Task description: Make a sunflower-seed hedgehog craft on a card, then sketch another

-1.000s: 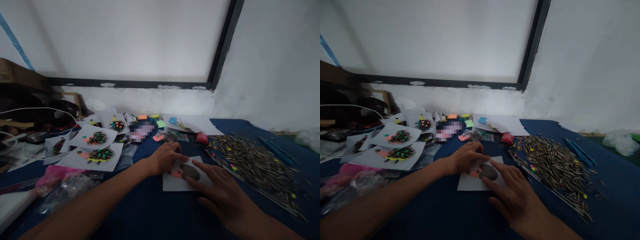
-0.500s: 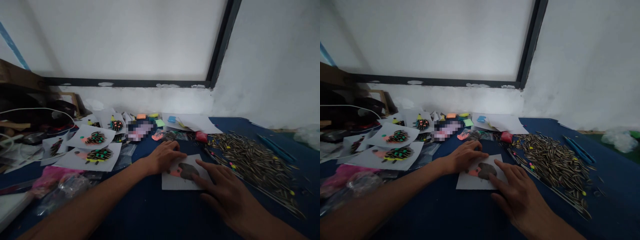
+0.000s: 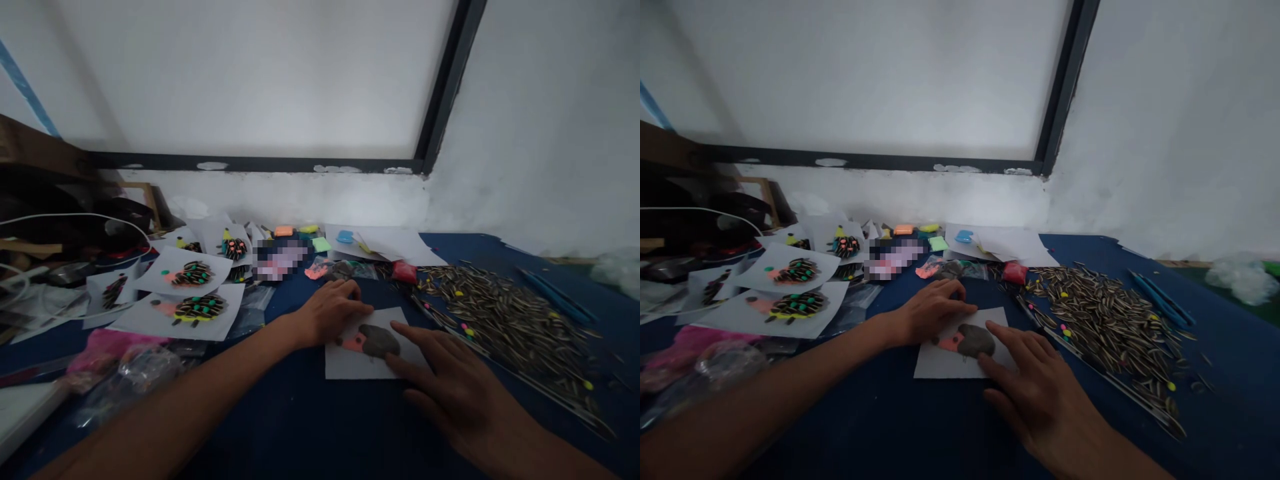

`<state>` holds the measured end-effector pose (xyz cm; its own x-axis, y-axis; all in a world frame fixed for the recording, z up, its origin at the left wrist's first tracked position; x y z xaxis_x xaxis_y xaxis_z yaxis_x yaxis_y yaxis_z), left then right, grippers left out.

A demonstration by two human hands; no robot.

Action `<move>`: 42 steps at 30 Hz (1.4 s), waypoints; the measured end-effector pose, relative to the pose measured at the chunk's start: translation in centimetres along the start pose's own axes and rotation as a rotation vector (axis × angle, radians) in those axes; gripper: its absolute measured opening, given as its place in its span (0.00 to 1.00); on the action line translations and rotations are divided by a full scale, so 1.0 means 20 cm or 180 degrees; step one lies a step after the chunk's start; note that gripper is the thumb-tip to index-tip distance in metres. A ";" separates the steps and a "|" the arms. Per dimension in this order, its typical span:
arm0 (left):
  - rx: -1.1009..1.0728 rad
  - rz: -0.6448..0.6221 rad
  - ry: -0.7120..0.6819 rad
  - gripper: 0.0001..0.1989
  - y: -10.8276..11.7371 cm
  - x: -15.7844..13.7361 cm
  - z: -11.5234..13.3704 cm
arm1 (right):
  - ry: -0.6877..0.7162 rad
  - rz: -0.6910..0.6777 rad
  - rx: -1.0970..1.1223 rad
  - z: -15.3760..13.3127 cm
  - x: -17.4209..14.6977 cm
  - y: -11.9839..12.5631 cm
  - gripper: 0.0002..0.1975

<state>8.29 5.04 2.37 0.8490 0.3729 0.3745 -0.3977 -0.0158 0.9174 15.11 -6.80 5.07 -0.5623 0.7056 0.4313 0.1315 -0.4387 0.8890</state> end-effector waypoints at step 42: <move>0.0022 -0.0025 -0.0035 0.15 0.01 0.00 0.01 | -0.0363 -0.0075 -0.0165 0.05 -0.03 -0.04 0.23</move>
<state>8.32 4.78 2.62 0.8559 0.3628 0.3686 -0.3886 -0.0194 0.9212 16.24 -6.25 4.21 -0.4679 0.7734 0.4277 0.0753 -0.4473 0.8912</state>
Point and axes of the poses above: each hand's wrist, its own x-axis towards the middle knuckle, its own y-axis out of the back of the hand, z = x × y, the point moved 10 cm from there along x, towards the middle knuckle, and after that the axes turned 4 degrees about -x, right-handed, at the moved point
